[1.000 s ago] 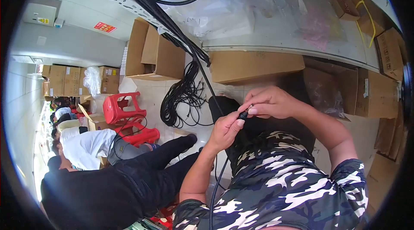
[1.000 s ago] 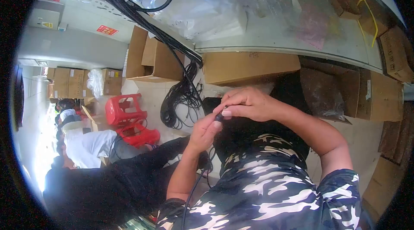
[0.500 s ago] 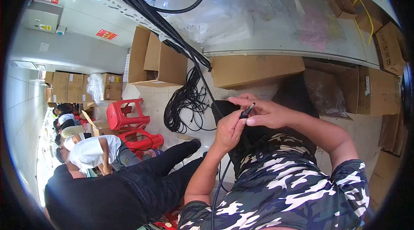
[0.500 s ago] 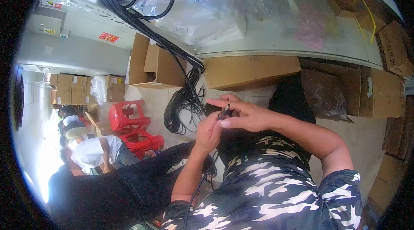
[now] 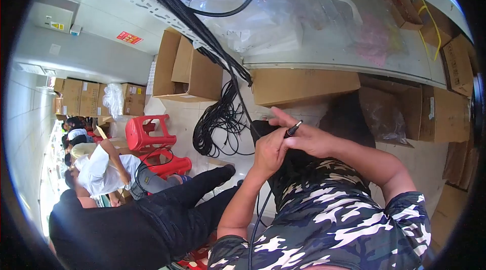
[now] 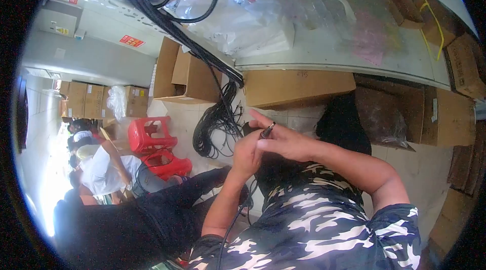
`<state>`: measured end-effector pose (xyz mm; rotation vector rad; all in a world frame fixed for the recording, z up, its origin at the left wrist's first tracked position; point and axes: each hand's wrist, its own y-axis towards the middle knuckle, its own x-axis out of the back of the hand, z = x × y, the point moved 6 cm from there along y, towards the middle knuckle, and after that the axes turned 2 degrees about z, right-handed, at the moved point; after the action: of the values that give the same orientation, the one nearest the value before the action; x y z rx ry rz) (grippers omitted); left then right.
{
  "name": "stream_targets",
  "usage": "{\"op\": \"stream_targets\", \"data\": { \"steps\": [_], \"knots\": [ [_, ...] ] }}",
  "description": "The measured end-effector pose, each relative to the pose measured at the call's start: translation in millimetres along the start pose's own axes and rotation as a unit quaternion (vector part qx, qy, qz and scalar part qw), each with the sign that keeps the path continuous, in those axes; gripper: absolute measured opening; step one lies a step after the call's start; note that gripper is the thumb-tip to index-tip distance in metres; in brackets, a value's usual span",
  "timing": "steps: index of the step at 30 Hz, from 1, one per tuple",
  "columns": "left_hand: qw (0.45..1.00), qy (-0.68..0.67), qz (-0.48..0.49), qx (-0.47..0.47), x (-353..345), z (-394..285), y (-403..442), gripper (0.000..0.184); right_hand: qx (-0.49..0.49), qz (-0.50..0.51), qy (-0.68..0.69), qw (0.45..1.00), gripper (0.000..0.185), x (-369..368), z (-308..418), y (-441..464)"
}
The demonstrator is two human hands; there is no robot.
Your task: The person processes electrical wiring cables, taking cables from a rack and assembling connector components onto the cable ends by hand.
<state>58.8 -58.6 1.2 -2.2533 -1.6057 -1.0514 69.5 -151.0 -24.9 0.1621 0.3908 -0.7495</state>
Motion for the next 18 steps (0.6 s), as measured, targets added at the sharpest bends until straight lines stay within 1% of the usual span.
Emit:
{"op": "stream_targets", "data": {
  "steps": [1, 2, 3, 5, 6, 8, 10, 12, 13, 15, 17, 18],
  "knots": [
    [1.000, -0.003, -0.004, 0.011, 3, -3, 3, 0.015, 0.057, 0.024, -0.037, 0.997, 0.063, 3, 12, 3],
    [1.000, -0.006, -0.007, 0.024, 5, -4, 4, 0.016, 0.038, 0.032, -0.028, 0.998, 0.058, 5, 16, 2],
    [1.000, -0.007, -0.008, 0.025, 5, -4, 3, 0.016, 0.037, 0.033, -0.028, 0.998, 0.058, 3, 15, 3],
    [0.999, 0.013, 0.008, 0.048, 1, 0, 2, 0.015, 0.011, -0.020, -0.047, 0.999, 0.051, 4, 12, 8],
    [0.999, 0.011, 0.010, 0.046, -1, 2, 2, 0.015, 0.031, -0.034, -0.113, 0.993, 0.046, 1, 12, 10],
    [0.999, -0.007, -0.004, 0.039, -1, 6, 3, 0.014, 0.046, -0.065, -0.070, 0.994, 0.046, -10, 2, 7],
    [0.999, -0.027, -0.015, 0.041, 0, 4, 3, 0.015, 0.054, -0.055, -0.080, 0.994, 0.046, -8, 3, 7],
    [0.983, -0.153, -0.012, 0.098, 2, 7, 4, 0.017, 0.027, -0.021, 0.024, 0.999, 0.047, -5, 1, 9],
    [0.983, -0.152, -0.020, 0.098, 6, 7, 4, 0.017, 0.026, -0.015, 0.021, 0.999, 0.047, -4, 3, 12],
    [0.961, -0.239, 0.044, 0.131, 2, 8, 3, 0.020, 0.051, 0.015, -0.006, 0.999, 0.048, -4, 9, 16],
    [0.960, -0.257, 0.034, 0.110, 2, 11, 4, 0.021, 0.079, 0.037, -0.035, 0.996, 0.049, -4, 17, 18],
    [0.937, -0.323, 0.034, 0.130, 0, 14, 4, 0.022, 0.080, 0.036, -0.040, 0.995, 0.049, -5, 18, 18]
  ]
}}
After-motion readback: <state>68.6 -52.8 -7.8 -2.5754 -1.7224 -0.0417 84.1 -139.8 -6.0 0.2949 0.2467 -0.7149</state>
